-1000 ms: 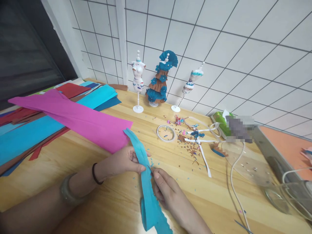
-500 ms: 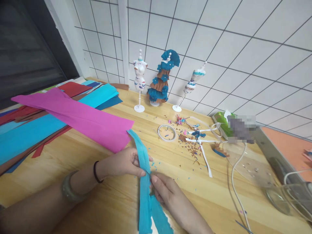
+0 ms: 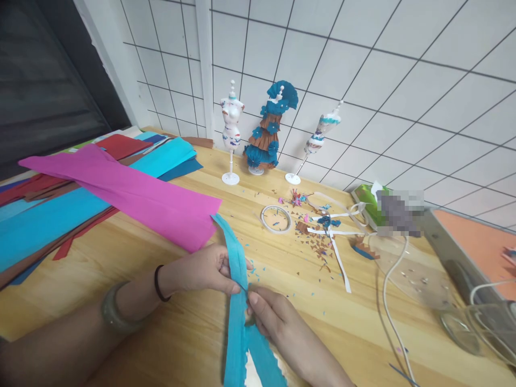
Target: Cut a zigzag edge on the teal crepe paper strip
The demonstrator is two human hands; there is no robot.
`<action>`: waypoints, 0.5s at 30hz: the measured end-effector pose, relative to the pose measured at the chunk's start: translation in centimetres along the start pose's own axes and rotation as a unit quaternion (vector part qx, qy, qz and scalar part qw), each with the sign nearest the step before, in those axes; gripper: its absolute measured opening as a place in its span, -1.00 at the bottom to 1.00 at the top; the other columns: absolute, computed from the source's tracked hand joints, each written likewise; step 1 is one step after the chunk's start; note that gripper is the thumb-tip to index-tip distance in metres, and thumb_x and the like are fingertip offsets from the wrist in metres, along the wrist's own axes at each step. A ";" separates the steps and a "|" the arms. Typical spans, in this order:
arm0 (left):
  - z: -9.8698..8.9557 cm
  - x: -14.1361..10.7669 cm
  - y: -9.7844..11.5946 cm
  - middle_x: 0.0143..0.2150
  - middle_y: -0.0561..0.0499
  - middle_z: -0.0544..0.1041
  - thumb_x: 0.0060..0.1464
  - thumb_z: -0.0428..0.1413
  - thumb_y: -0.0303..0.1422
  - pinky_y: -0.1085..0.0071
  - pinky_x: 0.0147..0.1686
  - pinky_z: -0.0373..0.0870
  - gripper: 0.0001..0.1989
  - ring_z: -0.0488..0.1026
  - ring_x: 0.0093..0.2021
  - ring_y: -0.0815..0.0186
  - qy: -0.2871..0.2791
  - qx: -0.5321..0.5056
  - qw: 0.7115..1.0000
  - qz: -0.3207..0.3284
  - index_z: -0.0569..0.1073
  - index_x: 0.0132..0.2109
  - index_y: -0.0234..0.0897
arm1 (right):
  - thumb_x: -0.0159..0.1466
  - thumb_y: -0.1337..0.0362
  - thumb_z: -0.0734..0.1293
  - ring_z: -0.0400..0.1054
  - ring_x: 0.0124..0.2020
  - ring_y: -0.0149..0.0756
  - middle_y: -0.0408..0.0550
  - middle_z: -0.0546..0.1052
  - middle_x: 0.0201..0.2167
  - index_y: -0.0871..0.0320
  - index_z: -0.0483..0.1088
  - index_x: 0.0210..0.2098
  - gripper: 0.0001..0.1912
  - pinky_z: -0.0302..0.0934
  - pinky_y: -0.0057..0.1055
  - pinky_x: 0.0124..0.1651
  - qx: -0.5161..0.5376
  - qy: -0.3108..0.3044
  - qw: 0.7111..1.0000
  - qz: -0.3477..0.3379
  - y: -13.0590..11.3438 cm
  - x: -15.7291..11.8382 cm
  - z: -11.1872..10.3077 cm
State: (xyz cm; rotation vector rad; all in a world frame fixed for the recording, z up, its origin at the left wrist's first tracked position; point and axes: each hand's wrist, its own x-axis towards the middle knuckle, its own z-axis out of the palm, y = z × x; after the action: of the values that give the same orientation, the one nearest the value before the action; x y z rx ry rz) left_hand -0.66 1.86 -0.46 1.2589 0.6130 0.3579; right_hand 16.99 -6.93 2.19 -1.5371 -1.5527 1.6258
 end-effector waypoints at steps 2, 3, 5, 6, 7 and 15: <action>0.1 0.0 0.1 -0.32 -0.02 0.51 -0.26 0.23 -0.48 0.43 -0.28 0.34 -0.64 0.45 -0.30 0.33 -0.003 -0.014 1.000 -0.001 0.44 -0.20 -0.36 | 0.29 0.00 0.06 0.02 -0.57 -0.44 -0.23 0.17 -0.60 0.17 0.24 -0.50 -0.58 -0.04 -0.51 -0.50 -0.006 0.001 1.000 -0.005 0.0 0.0 0.0; 0.1 -0.1 0.1 -0.32 -0.01 0.51 -0.25 0.22 -0.48 0.43 -0.28 0.34 -0.67 0.44 -0.30 0.34 -0.007 -0.018 1.000 0.001 0.45 -0.22 -0.36 | 0.29 0.00 0.05 0.02 -0.56 -0.44 -0.23 0.17 -0.60 0.17 0.24 -0.50 -0.58 -0.04 -0.50 -0.50 -0.010 0.001 1.000 -0.006 0.0 -0.1 0.0; 0.1 -0.1 0.2 -0.33 0.00 0.51 -0.25 0.22 -0.49 0.44 -0.27 0.34 -0.72 0.44 -0.31 0.36 -0.011 -0.022 1.000 0.008 0.45 -0.27 -0.36 | 0.29 0.01 0.05 0.03 -0.56 -0.44 -0.23 0.18 -0.59 0.17 0.24 -0.50 -0.58 -0.03 -0.50 -0.50 -0.018 0.000 1.000 -0.007 0.0 -0.1 0.0; 0.1 -0.1 0.2 -0.33 0.01 0.51 -0.25 0.22 -0.48 0.44 -0.26 0.34 -0.75 0.43 -0.31 0.37 -0.013 -0.022 1.000 0.011 0.45 -0.29 -0.36 | 0.30 0.02 0.05 0.03 -0.56 -0.44 -0.23 0.18 -0.59 0.17 0.24 -0.50 -0.58 -0.03 -0.50 -0.49 -0.020 -0.001 1.000 -0.007 0.0 -0.1 0.0; 0.1 -0.1 0.1 -0.34 0.01 0.51 -0.25 0.22 -0.48 0.44 -0.26 0.34 -0.76 0.43 -0.32 0.37 -0.014 -0.022 1.000 0.015 0.45 -0.31 -0.36 | 0.31 0.03 0.04 0.03 -0.56 -0.44 -0.23 0.18 -0.59 0.17 0.24 -0.50 -0.58 -0.03 -0.51 -0.49 -0.023 -0.004 1.000 -0.009 0.0 0.0 -0.1; 0.1 0.1 -0.1 -0.36 -0.01 0.50 -0.26 0.22 -0.44 0.43 -0.30 0.33 -0.80 0.43 -0.34 0.34 -0.013 0.000 1.000 0.021 0.42 -0.39 -0.37 | 0.33 0.06 0.02 0.03 -0.55 -0.45 -0.23 0.16 -0.59 0.17 0.23 -0.48 -0.59 -0.03 -0.52 -0.48 -0.039 -0.013 0.999 -0.018 0.1 0.1 -0.1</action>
State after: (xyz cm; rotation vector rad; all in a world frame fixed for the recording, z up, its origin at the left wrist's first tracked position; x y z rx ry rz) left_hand -0.48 1.80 -0.54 1.2753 0.5649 0.3752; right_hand 17.08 -6.78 2.08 -1.5234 -1.6659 1.5886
